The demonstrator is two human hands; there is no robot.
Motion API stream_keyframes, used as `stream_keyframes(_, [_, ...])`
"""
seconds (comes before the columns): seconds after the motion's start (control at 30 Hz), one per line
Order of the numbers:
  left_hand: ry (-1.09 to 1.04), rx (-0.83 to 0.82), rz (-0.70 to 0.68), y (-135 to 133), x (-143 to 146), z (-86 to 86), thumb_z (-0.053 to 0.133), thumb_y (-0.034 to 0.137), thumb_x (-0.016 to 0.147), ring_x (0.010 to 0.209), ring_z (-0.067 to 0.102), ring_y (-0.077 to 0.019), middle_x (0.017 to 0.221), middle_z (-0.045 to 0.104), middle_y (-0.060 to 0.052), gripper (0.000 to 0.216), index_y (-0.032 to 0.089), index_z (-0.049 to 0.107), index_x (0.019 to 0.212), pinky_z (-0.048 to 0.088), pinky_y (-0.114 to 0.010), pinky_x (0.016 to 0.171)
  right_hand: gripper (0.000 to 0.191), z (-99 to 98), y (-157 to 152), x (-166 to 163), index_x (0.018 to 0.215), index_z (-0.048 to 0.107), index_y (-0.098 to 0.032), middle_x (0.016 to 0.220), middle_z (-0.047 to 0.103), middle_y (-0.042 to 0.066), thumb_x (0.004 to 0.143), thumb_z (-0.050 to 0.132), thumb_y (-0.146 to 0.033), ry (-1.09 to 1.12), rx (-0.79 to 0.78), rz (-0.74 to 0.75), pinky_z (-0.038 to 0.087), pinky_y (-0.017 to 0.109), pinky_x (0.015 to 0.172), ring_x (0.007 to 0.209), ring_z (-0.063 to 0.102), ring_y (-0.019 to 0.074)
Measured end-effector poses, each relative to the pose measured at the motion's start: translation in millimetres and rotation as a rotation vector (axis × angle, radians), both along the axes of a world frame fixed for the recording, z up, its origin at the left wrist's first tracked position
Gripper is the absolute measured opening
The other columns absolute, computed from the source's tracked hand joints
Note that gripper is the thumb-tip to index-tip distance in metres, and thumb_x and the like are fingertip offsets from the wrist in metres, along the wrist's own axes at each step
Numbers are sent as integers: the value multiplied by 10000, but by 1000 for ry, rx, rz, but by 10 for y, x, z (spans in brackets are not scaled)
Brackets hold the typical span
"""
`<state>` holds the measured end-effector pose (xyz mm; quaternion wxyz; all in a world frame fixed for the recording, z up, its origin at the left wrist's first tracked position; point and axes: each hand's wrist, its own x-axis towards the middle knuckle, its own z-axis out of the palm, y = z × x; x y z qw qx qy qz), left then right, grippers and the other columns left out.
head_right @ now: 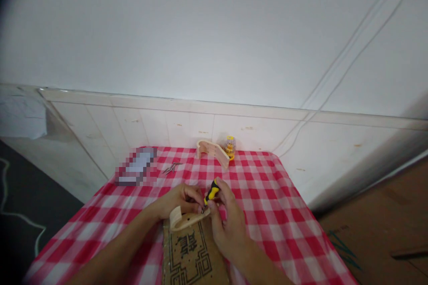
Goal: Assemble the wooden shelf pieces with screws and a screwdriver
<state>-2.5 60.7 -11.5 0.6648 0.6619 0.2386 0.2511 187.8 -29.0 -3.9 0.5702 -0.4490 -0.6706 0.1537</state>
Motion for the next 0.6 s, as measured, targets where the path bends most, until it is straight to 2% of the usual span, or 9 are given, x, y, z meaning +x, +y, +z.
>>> stream_keyframes(0.23, [23,17,-6,6,-1,19,888,447,699,704,608,-149,813,749,-68,331,151,843,838,470,-244,664,518,70,-14,-6,1499,433,-351,1265,706,79,1017,565,-213,11,38,54,643,358,878,1065,742,210])
stream_keyframes(0.43, [40,17,8,20,-9,-9,892,444,690,688,589,-149,783,732,-60,341,145,843,845,449,-243,634,508,36,3,26,1505,435,-319,1264,710,100,1021,553,-216,-28,49,33,649,402,871,1056,746,232])
stream_keyframes(0.6, [18,9,-40,25,-14,11,870,445,730,724,613,-158,840,751,-77,332,150,847,880,476,-253,676,520,41,-3,16,1496,445,-328,1274,705,94,1008,582,-212,-28,40,33,649,398,870,1058,744,233])
